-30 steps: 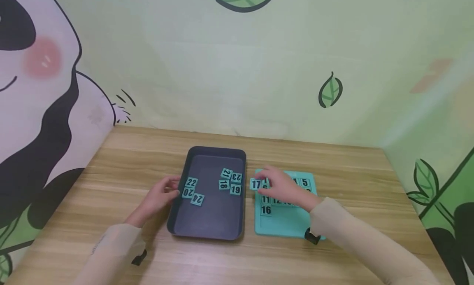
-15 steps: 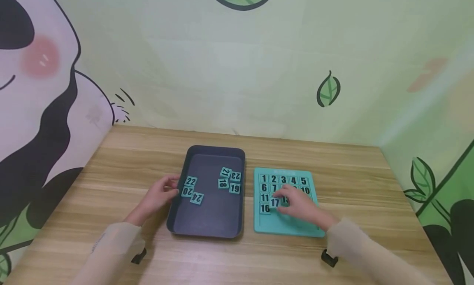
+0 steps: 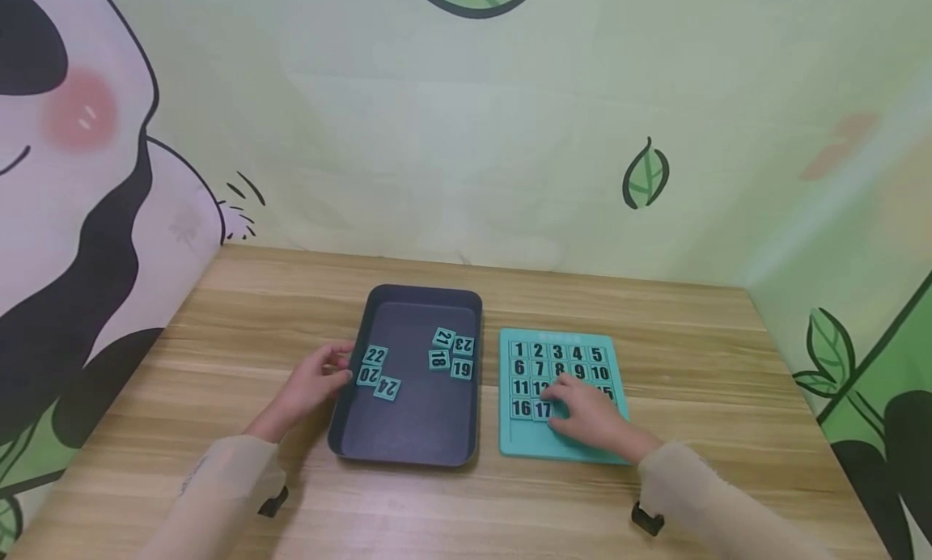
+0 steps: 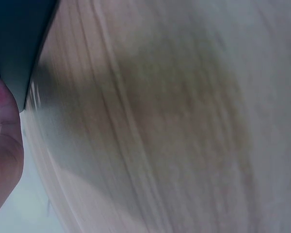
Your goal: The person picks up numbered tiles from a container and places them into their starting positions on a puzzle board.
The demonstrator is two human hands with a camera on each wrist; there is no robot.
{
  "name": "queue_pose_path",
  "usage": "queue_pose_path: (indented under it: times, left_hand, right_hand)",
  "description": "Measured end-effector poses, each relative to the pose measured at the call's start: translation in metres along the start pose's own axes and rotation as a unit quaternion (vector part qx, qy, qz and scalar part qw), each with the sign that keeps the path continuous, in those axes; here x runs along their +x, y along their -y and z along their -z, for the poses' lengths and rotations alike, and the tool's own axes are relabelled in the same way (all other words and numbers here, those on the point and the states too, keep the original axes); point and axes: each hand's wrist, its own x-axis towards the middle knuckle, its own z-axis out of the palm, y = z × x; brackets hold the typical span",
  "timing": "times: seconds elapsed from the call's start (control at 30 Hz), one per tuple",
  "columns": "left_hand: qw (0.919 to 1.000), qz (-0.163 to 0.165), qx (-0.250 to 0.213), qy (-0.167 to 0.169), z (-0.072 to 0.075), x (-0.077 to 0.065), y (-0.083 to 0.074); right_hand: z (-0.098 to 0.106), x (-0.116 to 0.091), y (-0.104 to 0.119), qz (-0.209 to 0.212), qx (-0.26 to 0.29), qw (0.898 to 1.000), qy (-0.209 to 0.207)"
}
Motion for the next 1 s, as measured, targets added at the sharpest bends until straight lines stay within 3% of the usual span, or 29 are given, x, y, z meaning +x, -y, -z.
queue_pose_path:
  times: [0.47, 0.7, 1.0]
  left_hand:
    - [0.9999, -0.013, 0.001, -0.002, 0.000, 0.001, 0.002]
    - [0.9999, -0.013, 0.003, -0.005, 0.000, 0.000, 0.002]
    - [0.9999, -0.014, -0.001, -0.004, 0.000, -0.001, 0.000]
  right_hand:
    - [0.003, 0.012, 0.008, 0.003, -0.002, 1.000, -0.010]
    - [0.020, 0.030, 0.027, 0.033, 0.037, 0.999, -0.019]
    - [0.020, 0.056, 0.058, 0.077, 0.039, 0.996, -0.019]
